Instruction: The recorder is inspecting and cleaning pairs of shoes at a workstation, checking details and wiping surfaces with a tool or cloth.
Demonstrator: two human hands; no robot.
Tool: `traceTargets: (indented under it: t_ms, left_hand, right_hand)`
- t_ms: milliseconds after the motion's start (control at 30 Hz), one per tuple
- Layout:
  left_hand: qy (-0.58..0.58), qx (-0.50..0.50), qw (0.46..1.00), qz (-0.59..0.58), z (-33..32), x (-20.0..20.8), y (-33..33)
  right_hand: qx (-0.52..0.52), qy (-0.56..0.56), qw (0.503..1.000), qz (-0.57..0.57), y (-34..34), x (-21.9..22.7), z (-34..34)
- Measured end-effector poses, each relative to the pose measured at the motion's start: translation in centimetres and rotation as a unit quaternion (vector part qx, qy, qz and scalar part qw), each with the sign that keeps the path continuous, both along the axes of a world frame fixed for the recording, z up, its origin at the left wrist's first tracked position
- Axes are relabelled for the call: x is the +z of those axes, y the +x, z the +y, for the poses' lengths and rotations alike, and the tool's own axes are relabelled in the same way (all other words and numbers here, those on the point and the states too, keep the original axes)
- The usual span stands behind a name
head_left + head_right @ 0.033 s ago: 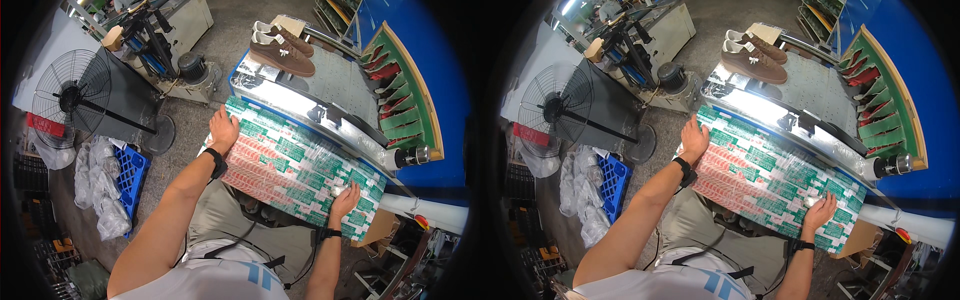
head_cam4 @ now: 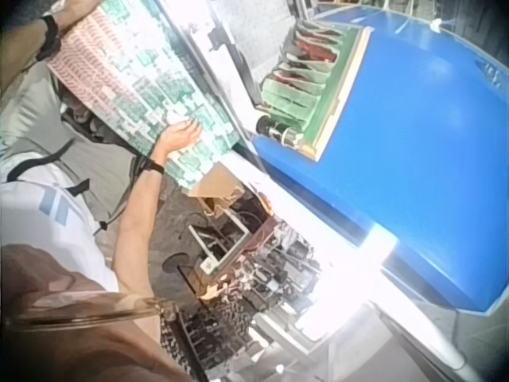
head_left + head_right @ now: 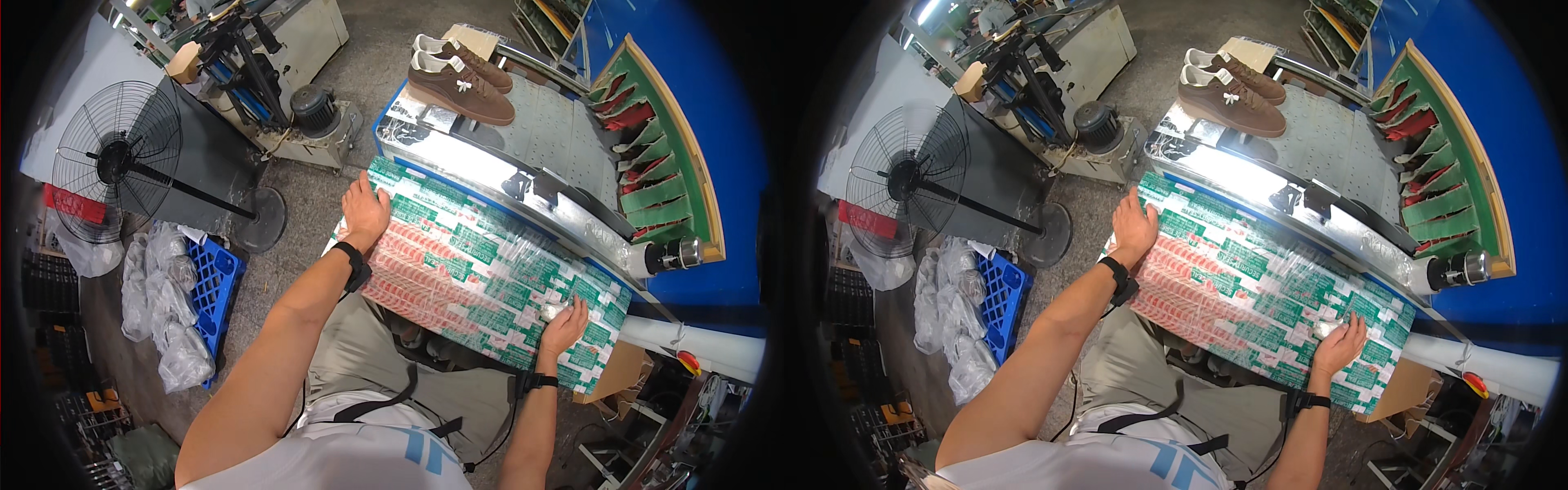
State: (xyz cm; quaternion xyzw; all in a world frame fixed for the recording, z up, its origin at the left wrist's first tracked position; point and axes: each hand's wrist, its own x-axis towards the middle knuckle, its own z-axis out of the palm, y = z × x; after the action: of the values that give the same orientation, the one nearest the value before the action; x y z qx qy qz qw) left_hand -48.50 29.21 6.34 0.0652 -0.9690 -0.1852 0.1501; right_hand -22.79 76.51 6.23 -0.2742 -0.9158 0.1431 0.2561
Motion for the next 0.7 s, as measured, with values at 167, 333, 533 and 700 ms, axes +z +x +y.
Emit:
traceTargets:
  t_ms: [167, 333, 533, 700]
  left_hand:
    - [0.000, 0.002, 1.000, 0.000, -0.1, 0.1, 0.0]
    - [0.014, -0.009, 1.000, -0.020, 1.3, -0.5, -0.6]
    - [-0.018, -0.003, 0.999, 0.037, -2.0, -1.6, -0.9]
    - [-0.005, -0.001, 1.000, -0.006, -0.1, -0.9, -0.5]
  right_hand:
    - [0.004, 0.002, 1.000, 0.003, -0.1, 0.0, 0.0]
    - [0.004, 0.012, 1.000, 0.019, 0.5, 1.2, 0.7]
    - [0.020, 0.023, 0.999, 0.023, -0.7, 0.3, -1.0]
    - [-0.013, -0.023, 1.000, 0.005, 0.0, 1.0, -0.9]
